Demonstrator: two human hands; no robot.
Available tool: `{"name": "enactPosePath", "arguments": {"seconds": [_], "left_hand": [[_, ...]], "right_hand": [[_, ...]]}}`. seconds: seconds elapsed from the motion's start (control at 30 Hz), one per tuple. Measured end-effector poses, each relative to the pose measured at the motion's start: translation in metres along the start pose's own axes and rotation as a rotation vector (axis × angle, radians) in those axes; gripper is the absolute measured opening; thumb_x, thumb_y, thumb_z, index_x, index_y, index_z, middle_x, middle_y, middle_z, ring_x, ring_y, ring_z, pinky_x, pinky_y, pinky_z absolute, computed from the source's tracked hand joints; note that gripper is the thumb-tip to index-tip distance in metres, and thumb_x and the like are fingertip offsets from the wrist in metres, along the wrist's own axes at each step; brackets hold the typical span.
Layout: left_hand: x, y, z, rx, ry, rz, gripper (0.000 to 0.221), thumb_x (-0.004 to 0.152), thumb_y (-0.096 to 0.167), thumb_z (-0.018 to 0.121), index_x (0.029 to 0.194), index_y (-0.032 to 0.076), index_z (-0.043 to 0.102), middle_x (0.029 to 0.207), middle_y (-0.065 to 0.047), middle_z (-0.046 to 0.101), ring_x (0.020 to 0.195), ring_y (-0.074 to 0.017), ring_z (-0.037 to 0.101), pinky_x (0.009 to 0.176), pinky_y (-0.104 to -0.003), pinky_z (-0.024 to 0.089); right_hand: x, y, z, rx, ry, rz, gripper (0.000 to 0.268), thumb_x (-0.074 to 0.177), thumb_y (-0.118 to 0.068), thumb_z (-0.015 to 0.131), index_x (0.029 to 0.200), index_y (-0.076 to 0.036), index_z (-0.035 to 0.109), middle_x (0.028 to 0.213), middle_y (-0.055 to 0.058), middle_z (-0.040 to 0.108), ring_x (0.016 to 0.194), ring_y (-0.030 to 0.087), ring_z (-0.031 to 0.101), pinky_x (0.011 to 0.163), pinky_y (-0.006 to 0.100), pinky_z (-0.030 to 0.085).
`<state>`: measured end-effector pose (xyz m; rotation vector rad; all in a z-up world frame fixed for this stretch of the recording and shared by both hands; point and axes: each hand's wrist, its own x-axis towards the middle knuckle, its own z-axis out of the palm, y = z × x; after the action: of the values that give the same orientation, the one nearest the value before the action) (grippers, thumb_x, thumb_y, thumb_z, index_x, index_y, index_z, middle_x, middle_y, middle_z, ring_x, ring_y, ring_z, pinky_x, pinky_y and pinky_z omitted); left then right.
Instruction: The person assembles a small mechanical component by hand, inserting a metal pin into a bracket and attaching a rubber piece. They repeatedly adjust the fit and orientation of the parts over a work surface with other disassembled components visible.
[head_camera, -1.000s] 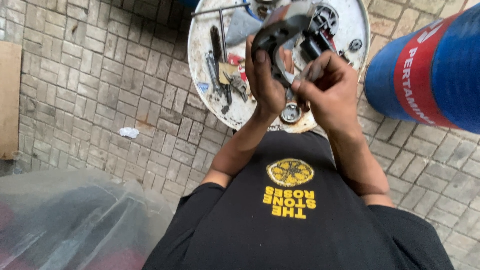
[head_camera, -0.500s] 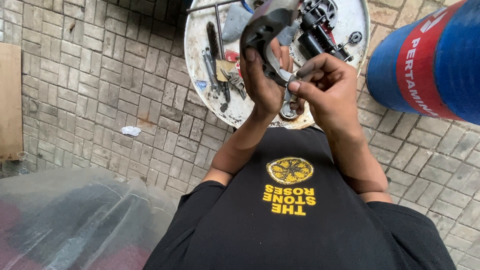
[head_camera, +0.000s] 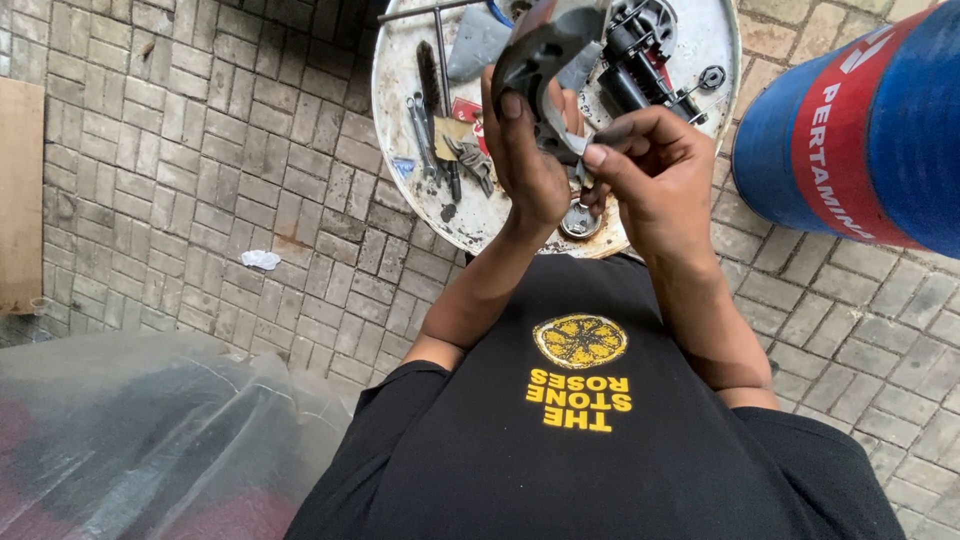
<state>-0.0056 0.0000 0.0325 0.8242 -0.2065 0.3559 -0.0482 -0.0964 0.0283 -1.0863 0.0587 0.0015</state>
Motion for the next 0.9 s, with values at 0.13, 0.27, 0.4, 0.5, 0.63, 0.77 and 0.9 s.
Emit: {"name": "enactPosePath", "arguments": {"seconds": [0.13,0.27,0.4,0.5,0.63,0.77,0.9], "left_hand": [[-0.008,-0.01,-0.014,-0.032,0.109,-0.08,0.024,0.109,0.037,0.051,0.11,0.014,0.047,0.086,-0.004,0.048,0.068,-0.0159,0.039,0.058,-0.032,0.036],[-0.004,0.018,0.005,0.215,-0.013,-0.041,0.026,0.107,0.039,0.045,0.097,0.015,0.047,0.082,-0.001,0.046,0.064,-0.0141,0.041,0.062,-0.031,0.037],[-0.014,0.017,0.0,0.263,-0.016,-0.084,0.027,0.108,0.043,0.048,0.103,0.017,0.049,0.084,0.001,0.049,0.067,-0.0106,0.043,0.06,-0.027,0.037],[-0.017,0.026,0.007,0.313,-0.08,-0.092,0.03,0.107,0.046,0.043,0.098,0.017,0.046,0.078,0.0,0.047,0.062,-0.0118,0.042,0.057,-0.028,0.039],[-0.023,0.01,-0.004,0.149,-0.078,-0.05,0.025,0.108,0.04,0.047,0.101,0.017,0.044,0.083,0.002,0.047,0.063,-0.0102,0.04,0.056,-0.026,0.037],[-0.026,0.014,-0.001,0.05,0.002,-0.171,0.026,0.106,0.039,0.05,0.097,0.015,0.046,0.079,0.001,0.047,0.059,-0.0107,0.037,0.054,-0.027,0.034],[-0.03,0.014,-0.009,-0.089,0.012,-0.363,0.039,0.107,0.045,0.048,0.106,0.007,0.054,0.073,-0.002,0.048,0.053,-0.0115,0.037,0.044,-0.029,0.033]], "right_hand": [[0.005,0.001,-0.005,0.002,0.034,0.007,0.018,0.091,-0.001,0.08,0.097,0.002,0.064,0.075,0.013,0.067,0.05,0.018,0.062,0.045,0.027,0.057],[0.002,0.003,-0.014,-0.001,0.029,0.032,0.019,0.089,-0.005,0.083,0.1,0.001,0.07,0.079,0.011,0.071,0.064,0.016,0.069,0.06,0.024,0.061],[0.001,-0.001,-0.013,-0.012,-0.021,-0.055,0.015,0.092,-0.002,0.08,0.098,0.003,0.067,0.073,0.011,0.065,0.054,0.015,0.062,0.049,0.023,0.055],[0.003,-0.001,-0.014,-0.039,0.056,-0.085,0.016,0.094,-0.004,0.081,0.1,0.002,0.067,0.077,0.009,0.065,0.055,0.012,0.059,0.046,0.022,0.052],[-0.013,-0.006,-0.016,-0.075,-0.115,-0.08,0.017,0.098,-0.01,0.078,0.104,0.0,0.066,0.084,0.01,0.069,0.061,0.012,0.064,0.052,0.02,0.057],[-0.025,-0.003,-0.019,0.014,-0.05,0.016,0.024,0.09,-0.007,0.082,0.103,0.001,0.064,0.076,0.009,0.066,0.059,0.013,0.062,0.045,0.023,0.052],[-0.032,-0.005,-0.025,-0.018,-0.043,-0.015,0.025,0.092,-0.005,0.081,0.109,0.002,0.064,0.086,0.008,0.069,0.069,0.013,0.067,0.05,0.022,0.056]]}}
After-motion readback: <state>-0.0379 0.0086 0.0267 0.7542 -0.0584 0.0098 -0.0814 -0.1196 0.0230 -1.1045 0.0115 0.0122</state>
